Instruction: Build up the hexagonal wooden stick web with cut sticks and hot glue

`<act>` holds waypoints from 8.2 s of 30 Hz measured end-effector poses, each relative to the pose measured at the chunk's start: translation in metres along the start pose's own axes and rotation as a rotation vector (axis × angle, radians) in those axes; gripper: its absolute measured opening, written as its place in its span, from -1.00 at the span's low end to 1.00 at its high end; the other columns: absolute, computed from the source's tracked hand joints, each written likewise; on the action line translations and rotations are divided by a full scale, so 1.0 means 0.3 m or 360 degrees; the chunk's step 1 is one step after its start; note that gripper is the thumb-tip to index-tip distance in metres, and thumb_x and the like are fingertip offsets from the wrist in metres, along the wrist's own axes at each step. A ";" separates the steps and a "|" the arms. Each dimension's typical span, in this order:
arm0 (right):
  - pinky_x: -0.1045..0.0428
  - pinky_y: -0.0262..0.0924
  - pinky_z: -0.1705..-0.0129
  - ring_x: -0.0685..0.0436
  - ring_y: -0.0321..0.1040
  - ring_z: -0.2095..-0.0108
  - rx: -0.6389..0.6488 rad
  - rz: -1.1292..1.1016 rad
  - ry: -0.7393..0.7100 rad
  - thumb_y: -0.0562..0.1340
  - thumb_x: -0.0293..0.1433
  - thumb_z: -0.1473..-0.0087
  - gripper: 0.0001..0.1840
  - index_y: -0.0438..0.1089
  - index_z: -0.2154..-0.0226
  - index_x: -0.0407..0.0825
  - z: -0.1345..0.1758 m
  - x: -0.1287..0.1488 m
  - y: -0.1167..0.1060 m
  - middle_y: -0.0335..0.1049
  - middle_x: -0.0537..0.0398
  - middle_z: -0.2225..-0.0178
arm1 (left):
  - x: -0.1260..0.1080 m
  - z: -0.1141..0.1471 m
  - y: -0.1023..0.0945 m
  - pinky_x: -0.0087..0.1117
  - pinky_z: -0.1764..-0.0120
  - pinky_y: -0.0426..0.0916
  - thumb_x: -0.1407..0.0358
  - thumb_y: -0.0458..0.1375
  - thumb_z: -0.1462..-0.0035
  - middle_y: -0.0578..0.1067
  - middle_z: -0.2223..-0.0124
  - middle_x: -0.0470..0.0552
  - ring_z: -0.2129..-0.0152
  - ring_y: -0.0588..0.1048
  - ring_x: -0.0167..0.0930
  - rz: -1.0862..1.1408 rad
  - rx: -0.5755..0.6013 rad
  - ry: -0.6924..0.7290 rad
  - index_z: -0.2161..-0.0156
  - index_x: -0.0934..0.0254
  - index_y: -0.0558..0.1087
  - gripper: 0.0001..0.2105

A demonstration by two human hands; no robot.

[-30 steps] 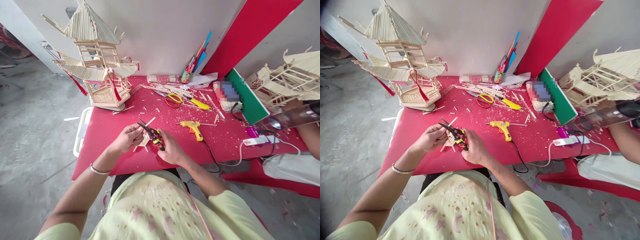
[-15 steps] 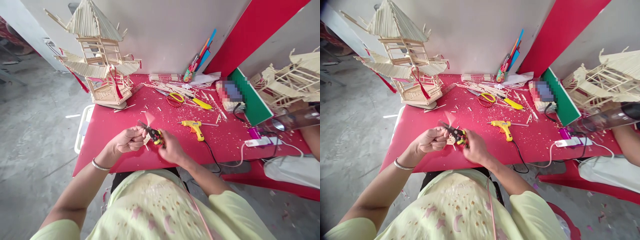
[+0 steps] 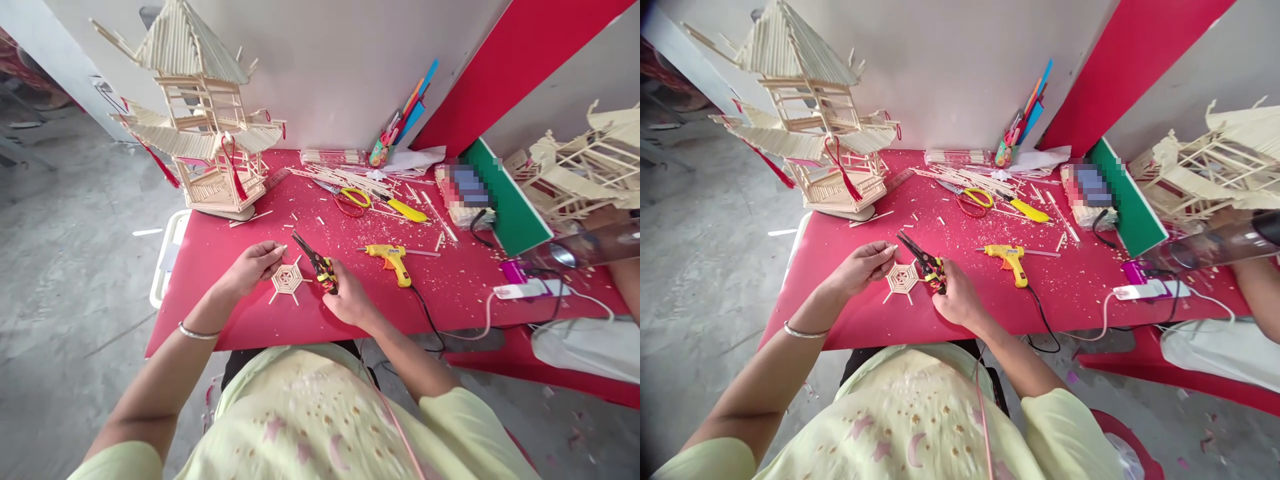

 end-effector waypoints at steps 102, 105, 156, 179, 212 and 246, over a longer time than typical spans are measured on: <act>-0.03 0.24 0.10 -0.10 0.32 0.21 0.0226 -0.0980 0.0376 0.36 -0.38 0.12 -0.50 0.41 0.05 0.07 -0.146 -0.027 0.000 0.40 0.19 0.22 | 0.121 -0.012 -0.127 -0.40 0.28 0.31 0.12 0.14 -0.35 0.61 0.17 -0.02 0.23 0.57 -0.37 -0.1942 -0.0500 0.0581 0.21 0.18 0.60 -0.75; -0.03 0.24 0.09 -0.10 0.32 0.21 0.0226 -0.0984 0.0381 0.35 -0.40 0.13 -0.48 0.42 0.03 0.08 -0.145 -0.029 0.004 0.40 0.20 0.21 | 0.122 -0.014 -0.123 -0.40 0.27 0.31 0.11 0.14 -0.35 0.61 0.17 -0.03 0.22 0.58 -0.37 -0.1942 -0.0480 0.0601 0.21 0.17 0.61 -0.75; -0.40 0.14 -0.31 -0.42 0.25 -0.26 0.0087 0.0117 0.0064 0.26 -0.47 0.07 -0.11 0.11 -0.34 0.02 -0.003 0.077 0.009 0.30 -0.21 -0.22 | 0.013 0.016 0.040 -0.50 0.52 0.12 0.07 0.47 0.04 0.34 0.51 -0.15 0.60 0.20 -0.58 0.0016 -0.0582 0.0533 0.37 0.28 0.49 -0.64; -0.29 0.30 -0.18 -0.38 0.37 -0.12 -0.0054 0.0085 -0.0089 0.26 -0.49 0.07 -0.16 0.14 -0.30 0.02 -0.010 0.068 0.039 0.39 -0.17 -0.10 | 0.002 0.054 0.092 -0.47 0.49 0.24 -0.02 0.38 -0.09 0.44 0.44 -0.06 0.57 0.30 -0.51 -0.0242 -0.0378 0.0561 0.26 0.27 0.57 -0.64; -0.27 0.28 -0.21 -0.37 0.35 -0.13 0.0000 0.0075 -0.0332 0.22 -0.52 0.12 -0.21 0.18 -0.23 0.01 0.038 0.029 -0.008 0.38 -0.18 -0.11 | -0.024 0.081 0.157 -0.62 0.68 -0.04 0.35 0.26 -0.12 0.23 0.61 -0.12 0.77 0.03 -0.66 0.0833 0.0530 -0.0335 0.48 0.38 0.40 -0.80; 0.00 0.22 0.18 0.01 0.16 0.36 0.1158 -0.2494 0.0714 0.24 -0.54 0.35 -0.28 0.36 0.00 0.00 0.036 0.034 -0.031 0.23 0.18 0.32 | -0.089 -0.239 0.062 -0.39 0.41 0.44 0.24 0.43 -0.05 0.58 -0.12 0.17 0.47 0.50 -0.48 -0.0598 0.0277 0.0914 -0.46 -0.02 0.12 -0.08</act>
Point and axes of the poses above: each hand's wrist, its own z-axis away from the middle knuckle, its own y-axis out of the palm, x = y × z, the point moved 2 cm from there along -z, towards the middle knuckle
